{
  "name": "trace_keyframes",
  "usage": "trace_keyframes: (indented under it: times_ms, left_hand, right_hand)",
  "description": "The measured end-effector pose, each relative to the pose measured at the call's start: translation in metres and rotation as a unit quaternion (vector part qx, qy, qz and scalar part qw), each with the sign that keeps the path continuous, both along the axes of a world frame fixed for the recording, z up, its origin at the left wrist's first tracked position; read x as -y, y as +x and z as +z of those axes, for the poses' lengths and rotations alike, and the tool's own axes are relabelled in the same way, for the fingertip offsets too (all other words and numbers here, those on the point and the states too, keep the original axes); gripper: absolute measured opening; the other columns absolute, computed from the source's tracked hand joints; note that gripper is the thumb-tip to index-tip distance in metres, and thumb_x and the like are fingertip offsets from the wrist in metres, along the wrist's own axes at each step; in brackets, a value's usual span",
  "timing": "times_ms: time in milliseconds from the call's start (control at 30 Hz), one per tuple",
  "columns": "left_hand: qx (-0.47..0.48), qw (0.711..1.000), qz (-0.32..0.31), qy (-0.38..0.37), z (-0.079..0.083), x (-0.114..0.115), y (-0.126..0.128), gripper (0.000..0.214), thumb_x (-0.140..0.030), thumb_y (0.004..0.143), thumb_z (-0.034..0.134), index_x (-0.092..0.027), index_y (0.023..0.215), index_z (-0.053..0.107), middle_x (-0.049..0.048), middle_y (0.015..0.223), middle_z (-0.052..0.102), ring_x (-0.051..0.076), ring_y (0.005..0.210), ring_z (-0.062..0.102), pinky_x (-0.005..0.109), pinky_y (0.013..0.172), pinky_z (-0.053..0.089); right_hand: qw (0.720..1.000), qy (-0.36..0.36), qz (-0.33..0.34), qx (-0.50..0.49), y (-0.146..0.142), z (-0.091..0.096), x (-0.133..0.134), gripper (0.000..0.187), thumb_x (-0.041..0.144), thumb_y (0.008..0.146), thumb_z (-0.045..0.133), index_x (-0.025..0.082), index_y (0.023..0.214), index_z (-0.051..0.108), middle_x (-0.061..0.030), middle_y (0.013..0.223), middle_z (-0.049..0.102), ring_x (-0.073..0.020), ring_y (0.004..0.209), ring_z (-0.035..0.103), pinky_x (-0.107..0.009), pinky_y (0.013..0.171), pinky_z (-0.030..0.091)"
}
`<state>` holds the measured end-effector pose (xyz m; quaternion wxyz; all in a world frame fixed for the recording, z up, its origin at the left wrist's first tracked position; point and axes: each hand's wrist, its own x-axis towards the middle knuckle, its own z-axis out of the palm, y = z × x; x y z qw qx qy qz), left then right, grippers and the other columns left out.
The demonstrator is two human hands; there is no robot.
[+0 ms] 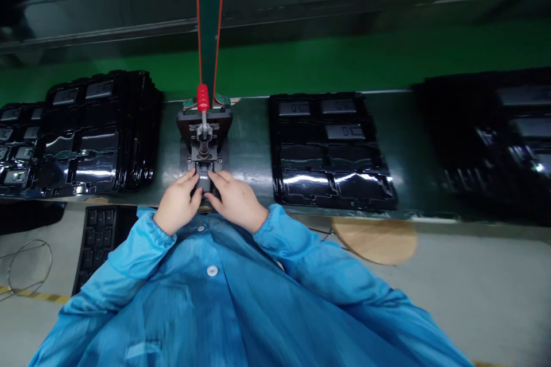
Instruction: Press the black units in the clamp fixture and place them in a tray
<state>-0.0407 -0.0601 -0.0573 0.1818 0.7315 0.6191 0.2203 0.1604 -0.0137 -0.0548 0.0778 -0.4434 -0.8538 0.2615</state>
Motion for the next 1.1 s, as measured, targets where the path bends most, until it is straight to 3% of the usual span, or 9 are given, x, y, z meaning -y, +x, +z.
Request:
trace_keyframes:
  times_ms: [300,700,1000,1100]
  left_hand:
    - [-0.019,0.999,-0.027,-0.008,-0.003,-0.001,0.001,0.041,-0.021,0.101,0.060,-0.016,0.141,0.068,0.0184,0.158,0.062,0.033,0.145,0.062,0.054,0.124,0.053]
    - [-0.011,1.000,-0.019,0.012,-0.009,0.002,0.001,0.038,-0.020,0.101,0.059,-0.015,0.137,0.070,0.0194,0.155,0.064,0.032,0.143,0.064,0.052,0.123,0.054]
    - [0.044,0.998,0.000,0.044,-0.017,0.002,-0.001,0.030,-0.021,0.102,0.060,-0.015,0.129,0.073,0.0183,0.146,0.069,0.030,0.136,0.068,0.051,0.121,0.056]
    - [0.090,0.993,0.031,0.076,-0.024,0.003,-0.001,0.027,-0.021,0.099,0.065,-0.018,0.124,0.073,0.0160,0.137,0.073,0.030,0.129,0.070,0.051,0.117,0.059]
  right_hand:
    - [1.000,0.006,0.000,0.027,0.001,-0.001,-0.003,0.057,0.035,0.106,0.059,0.014,0.159,0.051,-0.0196,0.148,0.063,-0.0322,0.121,0.072,-0.044,0.102,0.061]
    - [1.000,0.002,0.005,0.013,0.003,-0.004,0.000,0.058,0.032,0.108,0.057,0.009,0.160,0.050,-0.0196,0.146,0.065,-0.0315,0.119,0.073,-0.043,0.104,0.060]
    - [1.000,-0.001,-0.013,-0.012,0.003,-0.010,-0.001,0.055,0.033,0.107,0.059,0.014,0.158,0.053,-0.0172,0.143,0.066,-0.0302,0.120,0.072,-0.041,0.102,0.061]
    - [0.997,0.035,-0.033,-0.065,0.007,-0.016,0.000,0.050,0.032,0.104,0.061,0.013,0.151,0.060,-0.0182,0.138,0.068,-0.0315,0.115,0.073,-0.044,0.097,0.063]
